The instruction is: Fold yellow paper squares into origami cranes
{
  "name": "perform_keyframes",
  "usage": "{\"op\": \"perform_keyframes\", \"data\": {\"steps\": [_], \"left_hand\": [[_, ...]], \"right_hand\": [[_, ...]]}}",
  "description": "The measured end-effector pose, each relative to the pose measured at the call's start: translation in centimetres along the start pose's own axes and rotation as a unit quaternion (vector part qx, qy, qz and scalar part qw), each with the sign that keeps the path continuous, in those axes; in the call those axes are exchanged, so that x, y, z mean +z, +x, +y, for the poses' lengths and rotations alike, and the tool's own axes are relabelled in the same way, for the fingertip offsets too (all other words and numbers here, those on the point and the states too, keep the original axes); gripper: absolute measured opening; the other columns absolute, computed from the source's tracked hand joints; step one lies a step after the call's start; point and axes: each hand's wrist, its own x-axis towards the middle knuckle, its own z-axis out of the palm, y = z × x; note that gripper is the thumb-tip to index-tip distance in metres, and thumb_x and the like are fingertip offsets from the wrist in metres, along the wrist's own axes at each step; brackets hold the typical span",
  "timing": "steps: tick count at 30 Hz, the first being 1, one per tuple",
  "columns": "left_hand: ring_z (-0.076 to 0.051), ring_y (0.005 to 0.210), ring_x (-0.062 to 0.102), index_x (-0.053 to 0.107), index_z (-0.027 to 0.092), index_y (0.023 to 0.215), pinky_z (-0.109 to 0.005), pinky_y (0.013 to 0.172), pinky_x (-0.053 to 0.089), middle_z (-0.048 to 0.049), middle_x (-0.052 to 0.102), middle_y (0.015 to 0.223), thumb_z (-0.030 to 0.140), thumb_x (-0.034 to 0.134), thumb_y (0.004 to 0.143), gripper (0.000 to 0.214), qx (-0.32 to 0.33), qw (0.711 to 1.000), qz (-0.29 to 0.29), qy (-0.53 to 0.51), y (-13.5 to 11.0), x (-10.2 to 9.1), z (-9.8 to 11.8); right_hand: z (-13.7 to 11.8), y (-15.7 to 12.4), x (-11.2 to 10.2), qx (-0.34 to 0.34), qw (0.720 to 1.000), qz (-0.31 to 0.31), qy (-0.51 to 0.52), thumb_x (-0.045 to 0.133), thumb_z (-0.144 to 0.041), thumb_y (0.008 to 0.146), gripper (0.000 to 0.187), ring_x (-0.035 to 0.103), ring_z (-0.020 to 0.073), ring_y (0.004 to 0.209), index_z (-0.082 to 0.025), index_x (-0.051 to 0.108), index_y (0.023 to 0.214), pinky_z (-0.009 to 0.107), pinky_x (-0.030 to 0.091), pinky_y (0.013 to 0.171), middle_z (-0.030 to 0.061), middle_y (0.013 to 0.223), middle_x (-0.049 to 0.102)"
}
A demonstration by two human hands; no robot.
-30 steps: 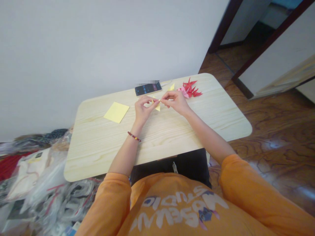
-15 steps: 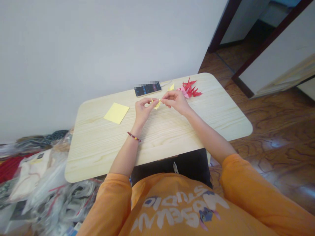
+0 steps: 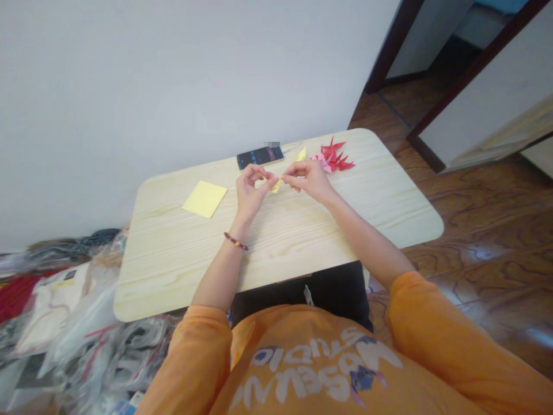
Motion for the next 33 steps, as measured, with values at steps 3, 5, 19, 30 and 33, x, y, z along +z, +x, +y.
{"op": "perform_keyframes", "data": {"steps": [3,5,19,30,33], "left_hand": [[-0.009,0.065,0.058,0.044,0.021,0.072,-0.024,0.063,0.046,0.0026,0.062,0.071,0.034,0.081,0.063,0.040,-0.010,0.999,0.004,-0.038,0.04,0.00,-0.09],[-0.009,0.064,0.058,0.043,0.021,0.073,-0.023,0.062,0.047,0.0028,0.061,0.071,0.035,0.081,0.063,0.042,-0.013,0.999,0.005,-0.048,0.03,0.03,-0.06],[-0.010,0.065,0.063,0.050,0.022,0.082,-0.025,0.065,0.050,0.0023,0.065,0.074,0.037,0.080,0.063,0.038,-0.056,0.997,0.044,-0.027,-0.04,0.20,-0.37],[-0.012,0.069,0.064,0.056,0.021,0.076,-0.026,0.068,0.052,0.0012,0.065,0.074,0.042,0.082,0.059,0.037,-0.053,0.995,0.072,-0.034,-0.09,0.26,-0.53],[-0.012,0.072,0.064,0.054,0.021,0.073,-0.027,0.070,0.052,0.0006,0.065,0.075,0.043,0.083,0.057,0.040,-0.050,0.995,0.075,-0.049,-0.08,0.40,-0.46]], "right_hand": [[-0.02,0.02,0.01,0.004,1.000,0.009,0.016,0.075,-0.037,0.064,0.027,0.046,0.0051,0.044,-0.013,0.062,0.067,0.018,0.034,0.039,-0.0022,0.052,0.056],[-0.04,0.00,0.06,0.006,1.000,0.010,0.020,0.075,-0.039,0.063,0.029,0.047,0.0054,0.044,-0.013,0.062,0.068,0.018,0.034,0.038,-0.0020,0.053,0.056],[0.62,-0.09,0.10,0.029,0.999,-0.003,-0.019,0.074,-0.035,0.065,0.024,0.045,0.0053,0.041,-0.012,0.065,0.069,0.019,0.033,0.038,-0.0021,0.050,0.056],[0.75,-0.49,0.74,0.090,0.994,-0.056,-0.034,0.080,-0.033,0.059,0.028,0.047,0.0060,0.043,-0.010,0.069,0.072,0.019,0.036,0.038,0.0014,0.053,0.061],[0.63,-0.46,0.99,0.089,0.995,-0.038,-0.014,0.080,-0.036,0.059,0.031,0.047,0.0062,0.043,-0.010,0.069,0.071,0.019,0.037,0.038,0.0005,0.050,0.059]]}}
